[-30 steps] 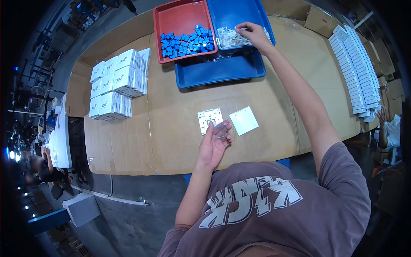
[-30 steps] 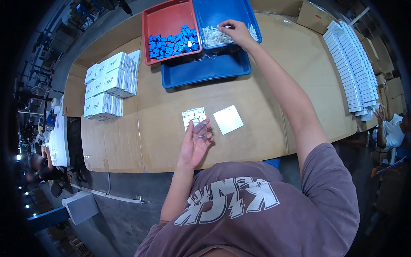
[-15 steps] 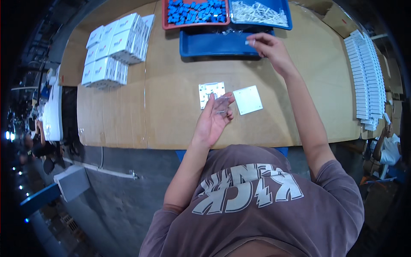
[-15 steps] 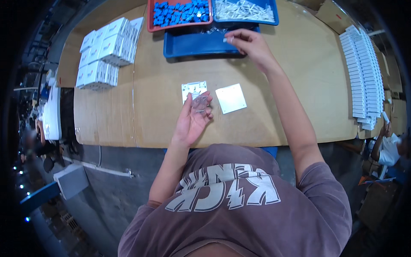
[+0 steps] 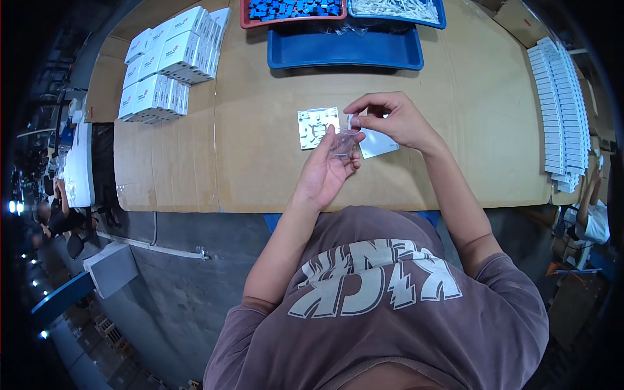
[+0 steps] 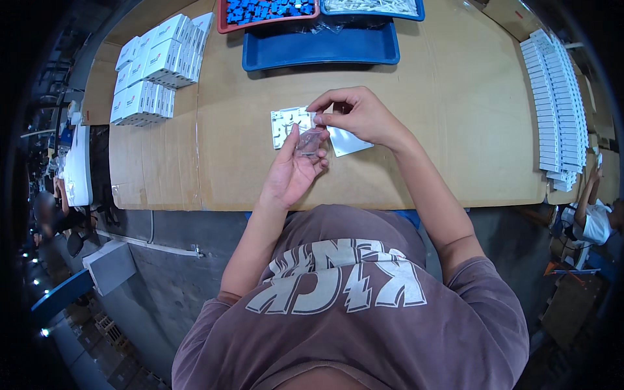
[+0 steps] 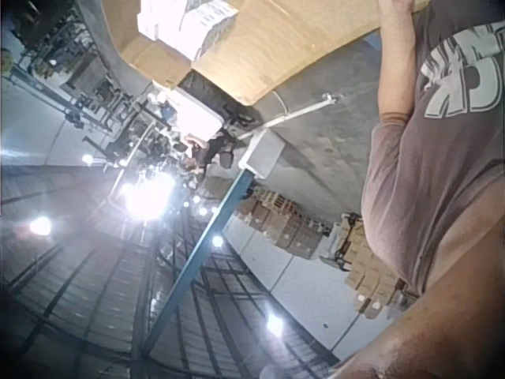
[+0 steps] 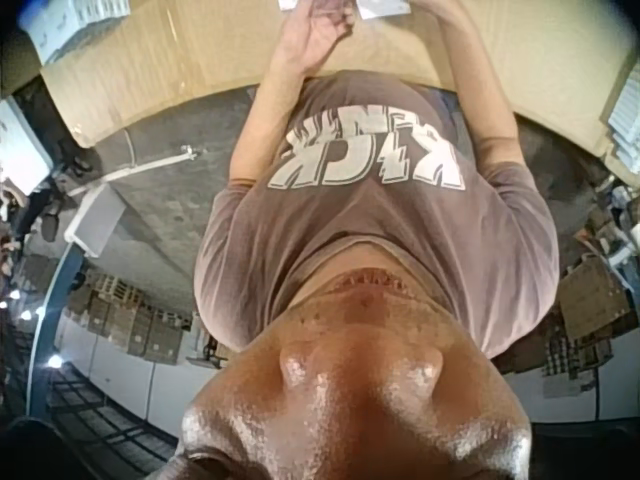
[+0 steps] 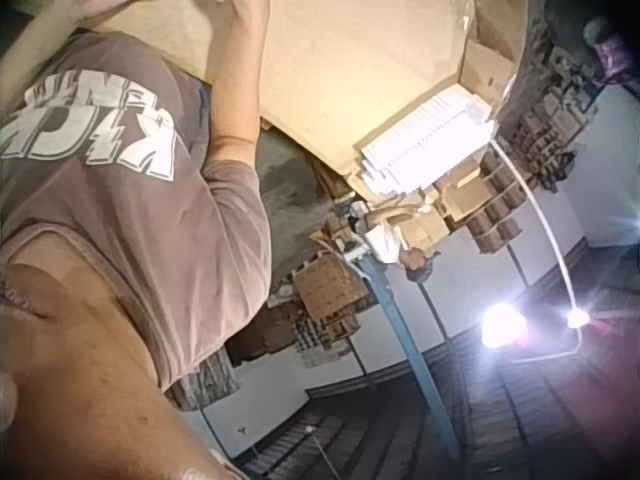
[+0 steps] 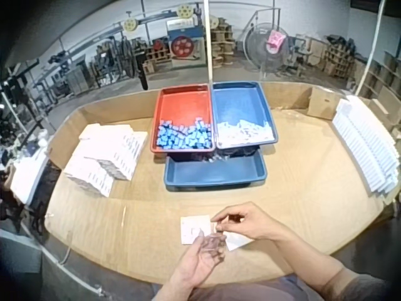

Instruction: The worker is assembling and packaging small electronic components into white boxes.

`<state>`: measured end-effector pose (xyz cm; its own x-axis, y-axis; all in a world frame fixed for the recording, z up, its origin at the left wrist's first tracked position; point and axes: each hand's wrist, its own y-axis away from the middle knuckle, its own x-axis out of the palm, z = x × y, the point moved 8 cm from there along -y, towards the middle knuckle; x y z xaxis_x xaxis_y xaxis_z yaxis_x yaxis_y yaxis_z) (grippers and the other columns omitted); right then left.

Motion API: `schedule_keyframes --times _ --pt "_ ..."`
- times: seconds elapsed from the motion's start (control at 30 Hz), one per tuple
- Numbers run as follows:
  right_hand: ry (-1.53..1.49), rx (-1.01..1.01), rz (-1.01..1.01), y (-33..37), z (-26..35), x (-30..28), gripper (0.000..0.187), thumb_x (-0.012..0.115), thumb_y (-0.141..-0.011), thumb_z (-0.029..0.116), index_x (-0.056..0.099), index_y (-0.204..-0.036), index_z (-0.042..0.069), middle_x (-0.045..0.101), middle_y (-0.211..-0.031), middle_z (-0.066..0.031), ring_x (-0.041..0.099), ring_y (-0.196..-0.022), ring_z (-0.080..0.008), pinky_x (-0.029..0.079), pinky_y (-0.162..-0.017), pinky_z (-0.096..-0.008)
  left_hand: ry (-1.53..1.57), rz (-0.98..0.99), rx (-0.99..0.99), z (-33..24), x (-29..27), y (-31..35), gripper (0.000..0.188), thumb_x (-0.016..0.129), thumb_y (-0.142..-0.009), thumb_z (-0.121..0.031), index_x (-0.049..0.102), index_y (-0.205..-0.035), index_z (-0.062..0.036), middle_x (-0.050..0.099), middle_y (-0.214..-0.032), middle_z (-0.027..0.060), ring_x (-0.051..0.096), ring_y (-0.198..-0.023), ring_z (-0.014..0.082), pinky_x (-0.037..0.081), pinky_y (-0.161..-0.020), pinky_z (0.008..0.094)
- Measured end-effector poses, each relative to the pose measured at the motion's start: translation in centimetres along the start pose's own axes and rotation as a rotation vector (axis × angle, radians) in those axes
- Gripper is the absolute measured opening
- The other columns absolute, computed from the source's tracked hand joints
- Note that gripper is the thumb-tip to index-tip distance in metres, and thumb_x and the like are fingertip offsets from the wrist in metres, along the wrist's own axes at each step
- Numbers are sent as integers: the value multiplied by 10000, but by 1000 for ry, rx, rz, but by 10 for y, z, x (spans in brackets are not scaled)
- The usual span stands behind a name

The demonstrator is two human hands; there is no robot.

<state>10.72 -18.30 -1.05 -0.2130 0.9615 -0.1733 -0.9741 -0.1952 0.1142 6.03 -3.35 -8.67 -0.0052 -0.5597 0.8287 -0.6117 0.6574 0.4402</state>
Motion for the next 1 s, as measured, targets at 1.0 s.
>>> schedule_keyframes --times 1.0 --pt "175 23 635 -1 10 48 537 468 -1122 416 648 -1290 -61 688 -1276 -102 638 -1072 -207 489 -993 -339 -45 51 -28 6 -3 7 474 498 -1096 -480 587 -1309 -66 684 -1219 103 690 -1042 222 580 -875 373"
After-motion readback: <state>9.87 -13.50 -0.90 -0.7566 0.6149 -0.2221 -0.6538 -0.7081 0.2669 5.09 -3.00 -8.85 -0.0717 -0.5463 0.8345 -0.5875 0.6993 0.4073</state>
